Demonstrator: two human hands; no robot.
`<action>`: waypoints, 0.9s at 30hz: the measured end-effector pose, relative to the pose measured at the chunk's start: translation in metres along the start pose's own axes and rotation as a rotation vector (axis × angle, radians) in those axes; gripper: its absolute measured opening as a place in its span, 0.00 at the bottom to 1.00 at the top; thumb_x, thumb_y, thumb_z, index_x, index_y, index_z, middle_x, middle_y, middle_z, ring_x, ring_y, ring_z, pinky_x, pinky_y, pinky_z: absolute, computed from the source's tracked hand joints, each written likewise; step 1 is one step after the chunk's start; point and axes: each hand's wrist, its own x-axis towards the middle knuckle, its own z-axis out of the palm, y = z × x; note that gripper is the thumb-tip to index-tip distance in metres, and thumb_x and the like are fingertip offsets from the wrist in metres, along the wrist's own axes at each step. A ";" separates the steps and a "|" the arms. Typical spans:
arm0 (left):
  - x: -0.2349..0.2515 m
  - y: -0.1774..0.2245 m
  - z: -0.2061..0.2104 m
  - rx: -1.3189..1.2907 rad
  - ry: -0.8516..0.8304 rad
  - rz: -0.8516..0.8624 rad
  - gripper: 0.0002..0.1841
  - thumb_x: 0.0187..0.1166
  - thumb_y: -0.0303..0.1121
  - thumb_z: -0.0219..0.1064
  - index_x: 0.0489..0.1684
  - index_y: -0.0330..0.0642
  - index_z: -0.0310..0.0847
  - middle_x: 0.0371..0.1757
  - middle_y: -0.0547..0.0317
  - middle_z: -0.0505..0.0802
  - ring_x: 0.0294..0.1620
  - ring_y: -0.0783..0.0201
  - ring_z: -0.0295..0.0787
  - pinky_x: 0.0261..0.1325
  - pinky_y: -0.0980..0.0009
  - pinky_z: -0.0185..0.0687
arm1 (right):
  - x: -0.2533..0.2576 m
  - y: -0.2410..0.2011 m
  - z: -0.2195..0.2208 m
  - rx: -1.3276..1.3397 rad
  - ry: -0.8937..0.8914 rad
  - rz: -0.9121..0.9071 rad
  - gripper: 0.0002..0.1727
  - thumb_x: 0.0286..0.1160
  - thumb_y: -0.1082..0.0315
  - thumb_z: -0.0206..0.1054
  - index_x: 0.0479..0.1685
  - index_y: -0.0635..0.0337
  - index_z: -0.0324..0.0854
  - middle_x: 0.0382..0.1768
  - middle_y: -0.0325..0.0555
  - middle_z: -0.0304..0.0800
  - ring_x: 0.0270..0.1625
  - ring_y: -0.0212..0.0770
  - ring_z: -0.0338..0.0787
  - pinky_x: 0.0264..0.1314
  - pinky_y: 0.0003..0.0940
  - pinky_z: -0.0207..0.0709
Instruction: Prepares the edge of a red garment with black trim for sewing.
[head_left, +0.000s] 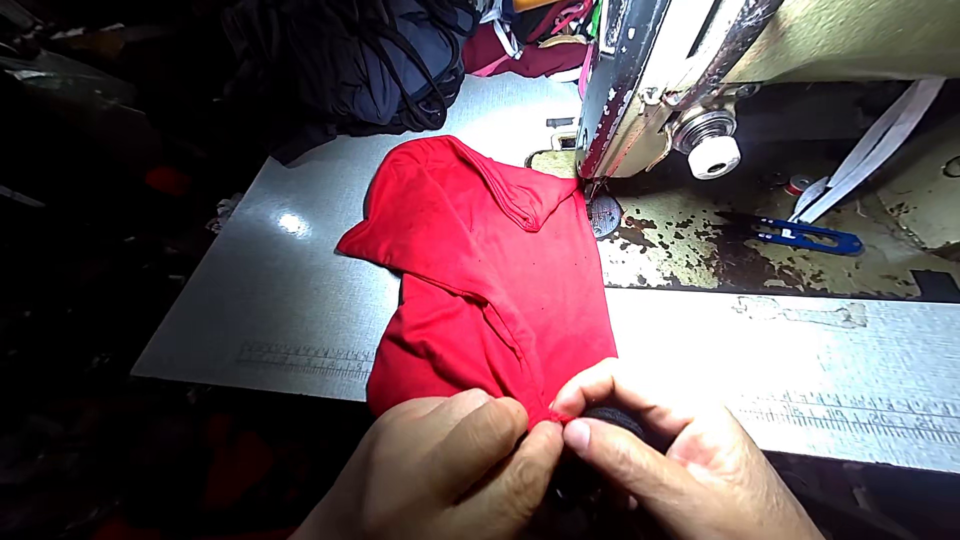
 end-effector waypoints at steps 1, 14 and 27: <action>0.000 -0.001 0.000 -0.002 -0.001 0.006 0.05 0.86 0.30 0.63 0.49 0.44 0.84 0.43 0.56 0.84 0.41 0.67 0.80 0.46 0.80 0.75 | 0.000 0.002 0.000 0.035 -0.011 0.004 0.05 0.76 0.71 0.66 0.41 0.55 0.87 0.32 0.25 0.87 0.25 0.13 0.78 0.25 0.11 0.72; -0.002 -0.004 0.003 0.088 0.031 0.008 0.06 0.85 0.29 0.63 0.51 0.41 0.84 0.43 0.55 0.88 0.40 0.65 0.83 0.43 0.77 0.77 | 0.003 0.009 0.007 -0.073 0.080 -0.156 0.08 0.77 0.73 0.61 0.37 0.60 0.87 0.32 0.31 0.86 0.30 0.14 0.79 0.31 0.10 0.73; 0.003 -0.004 0.001 -0.008 0.014 0.039 0.05 0.86 0.28 0.63 0.50 0.41 0.83 0.47 0.53 0.88 0.47 0.65 0.85 0.53 0.79 0.79 | 0.004 0.005 0.004 0.231 -0.010 0.035 0.06 0.78 0.73 0.65 0.40 0.55 0.87 0.30 0.26 0.87 0.25 0.15 0.78 0.26 0.12 0.72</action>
